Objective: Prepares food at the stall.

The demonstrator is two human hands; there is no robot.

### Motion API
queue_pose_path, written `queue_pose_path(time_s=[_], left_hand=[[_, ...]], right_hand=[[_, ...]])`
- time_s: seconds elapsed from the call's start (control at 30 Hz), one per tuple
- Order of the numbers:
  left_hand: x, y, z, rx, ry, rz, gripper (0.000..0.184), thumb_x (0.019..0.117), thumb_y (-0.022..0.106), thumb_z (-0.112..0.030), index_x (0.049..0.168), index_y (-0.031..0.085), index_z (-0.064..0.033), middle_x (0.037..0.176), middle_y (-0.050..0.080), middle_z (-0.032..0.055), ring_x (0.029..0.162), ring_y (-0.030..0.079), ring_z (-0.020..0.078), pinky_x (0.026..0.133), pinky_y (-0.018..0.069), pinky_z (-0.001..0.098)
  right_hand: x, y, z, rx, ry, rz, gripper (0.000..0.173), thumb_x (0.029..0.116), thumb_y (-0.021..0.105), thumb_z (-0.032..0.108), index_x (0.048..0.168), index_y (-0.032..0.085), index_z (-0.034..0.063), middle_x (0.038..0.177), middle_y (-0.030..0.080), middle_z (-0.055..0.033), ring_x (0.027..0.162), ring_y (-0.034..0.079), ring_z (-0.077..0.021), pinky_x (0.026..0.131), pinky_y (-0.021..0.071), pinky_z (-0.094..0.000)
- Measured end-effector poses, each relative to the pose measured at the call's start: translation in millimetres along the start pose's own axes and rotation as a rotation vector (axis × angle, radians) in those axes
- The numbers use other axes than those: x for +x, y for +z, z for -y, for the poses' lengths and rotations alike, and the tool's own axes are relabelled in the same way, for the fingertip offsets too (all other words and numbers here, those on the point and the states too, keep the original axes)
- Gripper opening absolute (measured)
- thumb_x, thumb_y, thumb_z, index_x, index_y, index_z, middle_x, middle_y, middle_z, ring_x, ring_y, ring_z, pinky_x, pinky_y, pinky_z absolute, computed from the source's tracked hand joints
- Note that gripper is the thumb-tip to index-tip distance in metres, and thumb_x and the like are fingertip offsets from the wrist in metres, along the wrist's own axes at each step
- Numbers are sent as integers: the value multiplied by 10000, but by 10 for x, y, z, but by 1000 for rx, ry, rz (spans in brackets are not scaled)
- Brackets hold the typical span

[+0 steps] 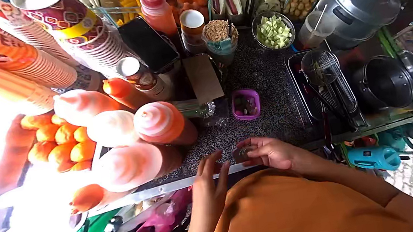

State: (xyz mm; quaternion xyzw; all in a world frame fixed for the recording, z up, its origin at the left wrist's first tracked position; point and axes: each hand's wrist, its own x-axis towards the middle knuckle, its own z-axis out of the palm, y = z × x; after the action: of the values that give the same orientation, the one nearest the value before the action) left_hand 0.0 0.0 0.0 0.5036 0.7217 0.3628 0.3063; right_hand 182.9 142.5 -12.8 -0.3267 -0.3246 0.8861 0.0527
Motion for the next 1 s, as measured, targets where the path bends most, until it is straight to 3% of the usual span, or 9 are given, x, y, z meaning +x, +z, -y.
queue_pose_path(time_s=[0.13, 0.27, 0.4, 0.57, 0.67, 0.77, 0.9, 1.0], left_hand=[[60, 243, 87, -59, 5, 87, 295, 997, 611, -190, 1197, 692, 12, 1011, 735, 125, 832, 719, 144, 788, 602, 293], [127, 322, -13, -183, -23, 62, 334, 986, 666, -283, 1200, 706, -30, 1030, 750, 55, 840, 714, 57, 789, 594, 221], [217, 462, -4, -245, -22, -56, 211, 963, 688, -196, 1056, 739, -14, 980, 740, 70, 861, 716, 65, 811, 599, 231], [310, 376, -69, -821, -261, -158, 81, 989, 567, -36, 1049, 620, -20, 967, 740, 55, 864, 739, 152, 845, 624, 338], [302, 289, -42, -954, -315, -215, 103, 1009, 514, -2, 1040, 600, -48, 954, 753, 71, 826, 752, 173, 810, 634, 331], [255, 270, 7, -944, -298, -235, 120, 992, 527, 18, 1050, 612, -42, 920, 755, 64, 821, 751, 166, 815, 634, 327], [215, 320, 39, -952, -267, -200, 279, 979, 556, 6, 1253, 609, 16, 934, 750, 72, 831, 742, 163, 836, 625, 322], [221, 348, 23, -1032, -299, -204, 274, 986, 503, -1, 1234, 615, 28, 903, 741, 53, 804, 732, 147, 820, 621, 313]], right_hand=[[-68, 23, -51, -26, 0, -72, 192, 1071, 424, 10, 1253, 484, -2, 1091, 691, -97, 1013, 716, -195, 966, 580, -391], [-113, 4, 21, -16, -61, -141, 144, 1062, 443, -9, 1185, 519, -21, 1059, 680, -89, 974, 711, -172, 966, 580, -366], [-115, 28, 83, -17, -143, -207, 132, 1050, 461, -29, 1118, 575, -27, 1037, 687, -98, 971, 705, -177, 963, 574, -360], [-32, -77, 151, 193, -109, -273, 205, 1085, 407, 25, 1144, 601, 2, 1017, 716, -96, 954, 726, -187, 930, 589, -328], [66, -213, 224, 201, -153, -318, 206, 1095, 401, 52, 1169, 593, 32, 1041, 715, -90, 946, 727, -185, 901, 598, -327], [245, -345, 349, 13, -261, -399, 167, 1091, 431, 75, 1209, 548, 59, 1068, 679, -56, 938, 712, -155, 902, 596, -331], [633, -592, 574, -475, -380, -448, 243, 1089, 440, 71, 1275, 524, -62, 1290, 636, -179, 1121, 664, -185, 967, 550, -347], [805, -732, 792, -652, -375, -471, 283, 1104, 431, 122, 1281, 549, -65, 1358, 629, -203, 1185, 650, -215, 1006, 521, -375]])
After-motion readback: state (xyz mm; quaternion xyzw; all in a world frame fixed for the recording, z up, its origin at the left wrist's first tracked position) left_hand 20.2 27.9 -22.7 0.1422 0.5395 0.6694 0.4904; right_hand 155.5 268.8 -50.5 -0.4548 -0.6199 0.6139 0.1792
